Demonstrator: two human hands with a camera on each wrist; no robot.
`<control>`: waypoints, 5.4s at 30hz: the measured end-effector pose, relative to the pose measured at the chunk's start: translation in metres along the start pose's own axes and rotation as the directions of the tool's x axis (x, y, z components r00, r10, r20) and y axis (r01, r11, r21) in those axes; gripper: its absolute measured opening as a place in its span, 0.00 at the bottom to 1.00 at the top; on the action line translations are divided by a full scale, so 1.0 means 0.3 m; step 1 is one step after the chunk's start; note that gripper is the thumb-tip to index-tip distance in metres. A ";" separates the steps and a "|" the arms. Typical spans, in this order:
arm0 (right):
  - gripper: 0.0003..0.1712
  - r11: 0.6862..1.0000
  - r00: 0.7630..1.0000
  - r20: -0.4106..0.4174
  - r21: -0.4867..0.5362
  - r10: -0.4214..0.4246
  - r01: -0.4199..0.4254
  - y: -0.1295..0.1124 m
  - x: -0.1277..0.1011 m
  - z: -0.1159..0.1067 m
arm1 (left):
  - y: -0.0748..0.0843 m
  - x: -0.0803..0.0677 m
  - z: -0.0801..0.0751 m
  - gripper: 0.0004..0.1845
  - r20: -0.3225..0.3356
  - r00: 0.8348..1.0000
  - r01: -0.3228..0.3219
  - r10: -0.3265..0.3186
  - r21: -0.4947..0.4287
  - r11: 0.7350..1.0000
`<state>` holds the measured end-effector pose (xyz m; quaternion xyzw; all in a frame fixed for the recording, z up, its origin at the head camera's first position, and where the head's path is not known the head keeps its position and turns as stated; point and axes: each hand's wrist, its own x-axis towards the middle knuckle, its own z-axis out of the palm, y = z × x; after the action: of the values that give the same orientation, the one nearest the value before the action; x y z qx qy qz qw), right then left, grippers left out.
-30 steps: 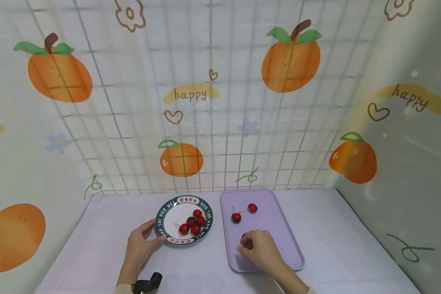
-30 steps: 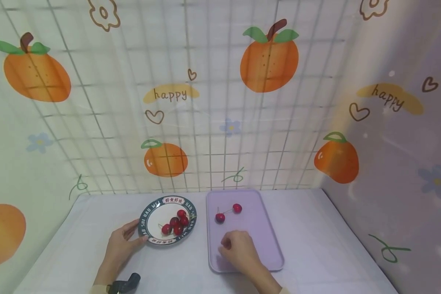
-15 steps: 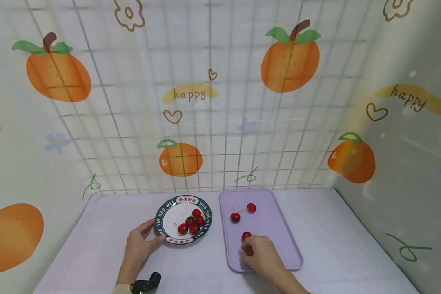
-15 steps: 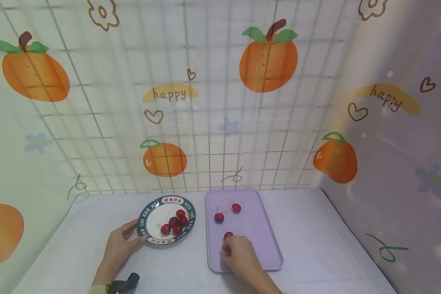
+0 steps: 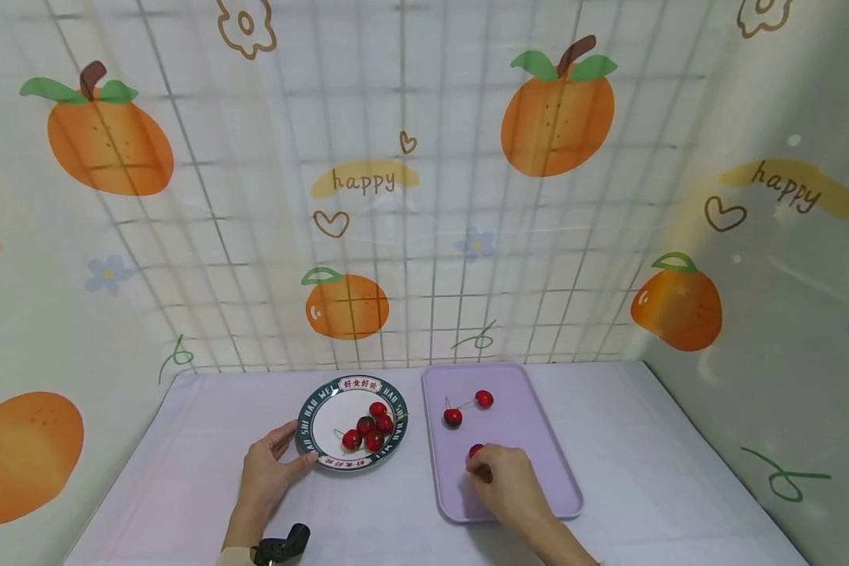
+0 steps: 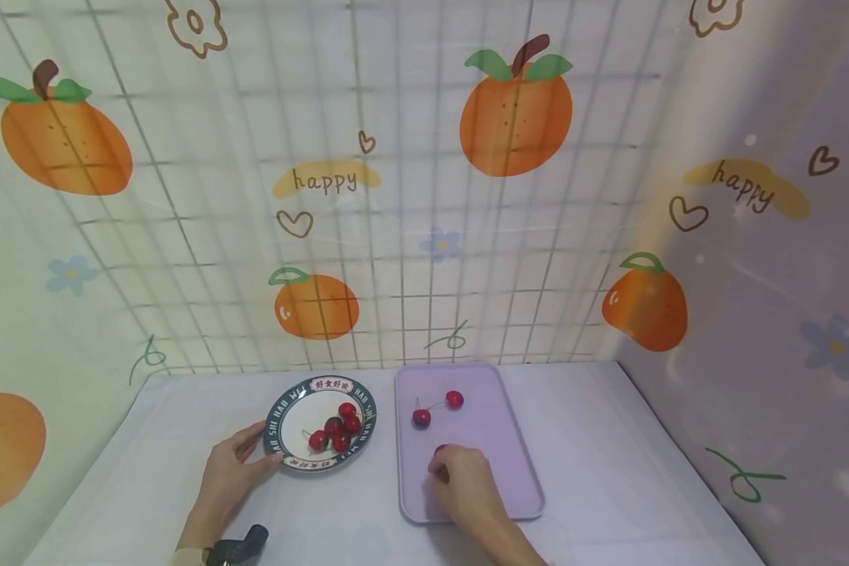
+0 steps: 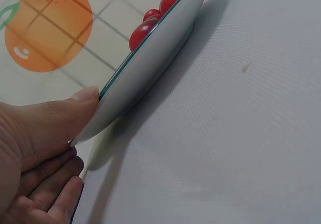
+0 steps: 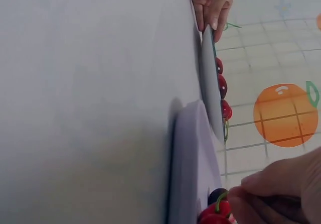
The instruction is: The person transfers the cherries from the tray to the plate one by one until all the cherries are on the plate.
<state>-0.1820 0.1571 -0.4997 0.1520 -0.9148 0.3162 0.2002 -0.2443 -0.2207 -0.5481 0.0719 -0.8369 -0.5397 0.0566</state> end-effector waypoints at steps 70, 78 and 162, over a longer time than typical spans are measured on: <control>0.09 0.965 0.976 -0.199 0.222 -0.095 0.139 -0.311 0.278 0.059 | 0.008 0.002 0.002 0.42 -0.017 1.000 0.015 -0.015 0.014 1.000; 0.08 0.957 0.978 -0.186 0.253 -0.098 0.144 -0.343 0.294 0.113 | 0.012 0.002 -0.001 0.41 -0.020 1.000 0.005 -0.005 0.009 1.000; 0.08 0.943 0.999 0.028 0.332 0.029 -0.037 -0.360 0.298 0.466 | 0.000 0.017 -0.013 0.40 0.003 1.000 0.001 0.000 -0.062 0.998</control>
<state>-0.2542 -0.0272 -0.5029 0.1719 -0.8531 0.4673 0.1560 -0.2486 -0.2250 -0.5464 0.0695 -0.8197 -0.5656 0.0575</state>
